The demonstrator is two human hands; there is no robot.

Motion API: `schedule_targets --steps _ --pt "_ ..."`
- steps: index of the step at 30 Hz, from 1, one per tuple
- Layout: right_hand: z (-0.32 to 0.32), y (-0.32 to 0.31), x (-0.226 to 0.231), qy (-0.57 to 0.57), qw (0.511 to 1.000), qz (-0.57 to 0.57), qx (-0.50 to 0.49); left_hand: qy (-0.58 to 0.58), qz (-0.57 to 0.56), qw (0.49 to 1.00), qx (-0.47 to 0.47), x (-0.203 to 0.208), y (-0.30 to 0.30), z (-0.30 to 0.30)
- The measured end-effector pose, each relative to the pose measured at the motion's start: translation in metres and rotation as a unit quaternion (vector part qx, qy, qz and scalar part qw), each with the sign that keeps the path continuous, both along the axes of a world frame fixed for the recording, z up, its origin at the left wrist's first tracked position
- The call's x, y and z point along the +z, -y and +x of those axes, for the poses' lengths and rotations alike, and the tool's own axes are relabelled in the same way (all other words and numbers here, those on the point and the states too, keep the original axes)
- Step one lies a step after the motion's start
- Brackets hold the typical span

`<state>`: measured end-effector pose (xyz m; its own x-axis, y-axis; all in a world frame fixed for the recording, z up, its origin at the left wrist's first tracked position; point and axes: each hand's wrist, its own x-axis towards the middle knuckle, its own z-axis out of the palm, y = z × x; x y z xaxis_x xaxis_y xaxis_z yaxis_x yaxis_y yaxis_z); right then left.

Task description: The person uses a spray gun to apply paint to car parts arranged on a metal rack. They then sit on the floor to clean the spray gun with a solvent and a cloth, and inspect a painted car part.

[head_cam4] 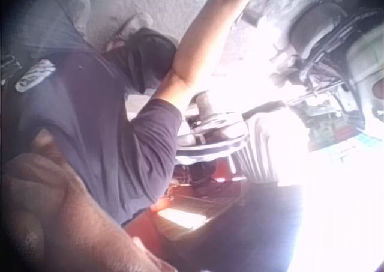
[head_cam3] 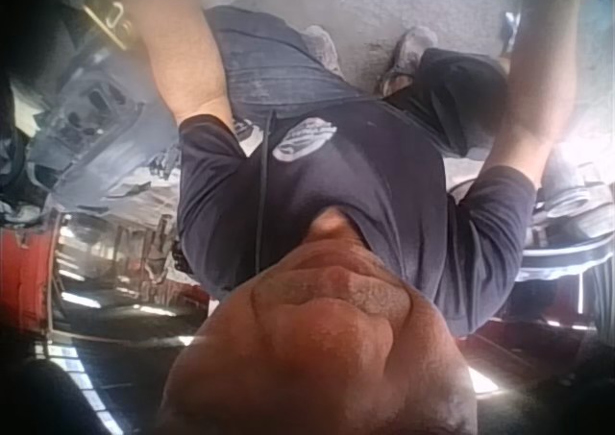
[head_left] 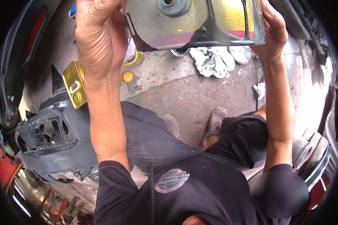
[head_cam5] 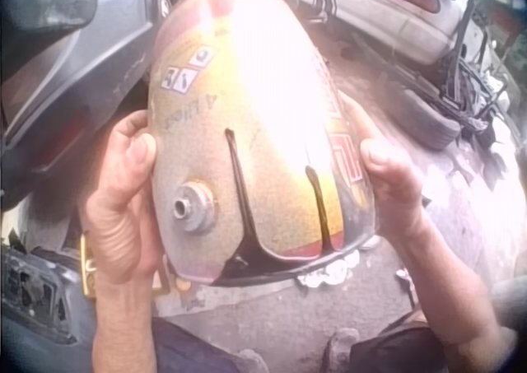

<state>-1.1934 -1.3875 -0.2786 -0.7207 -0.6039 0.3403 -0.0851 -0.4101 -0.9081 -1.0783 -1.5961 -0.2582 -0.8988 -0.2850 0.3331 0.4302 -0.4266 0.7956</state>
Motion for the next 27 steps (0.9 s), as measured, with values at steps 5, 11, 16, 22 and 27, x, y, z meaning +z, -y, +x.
schedule_targets --steps 5,11,16,22,27 --pt "-0.001 0.0 0.0 0.0 1.0 -0.001 0.005 0.006 -0.014 1.0 0.016 -0.001 0.0 -0.001" --pt "-0.001 0.002 0.0 -0.005 1.0 -0.005 0.007 0.012 -0.005 1.0 0.015 -0.001 -0.001 -0.002" --pt "0.003 0.005 0.003 0.016 1.0 -0.01 0.011 0.02 -0.058 0.993 0.099 -0.005 -0.012 -0.006" --pt "-0.001 0.003 0.0 0.017 1.0 -0.015 0.021 0.002 -0.079 0.989 0.124 -0.01 -0.015 -0.009" --pt "-0.006 0.001 -0.002 0.007 1.0 -0.007 0.021 0.0 -0.056 0.995 0.088 -0.01 -0.01 -0.009"
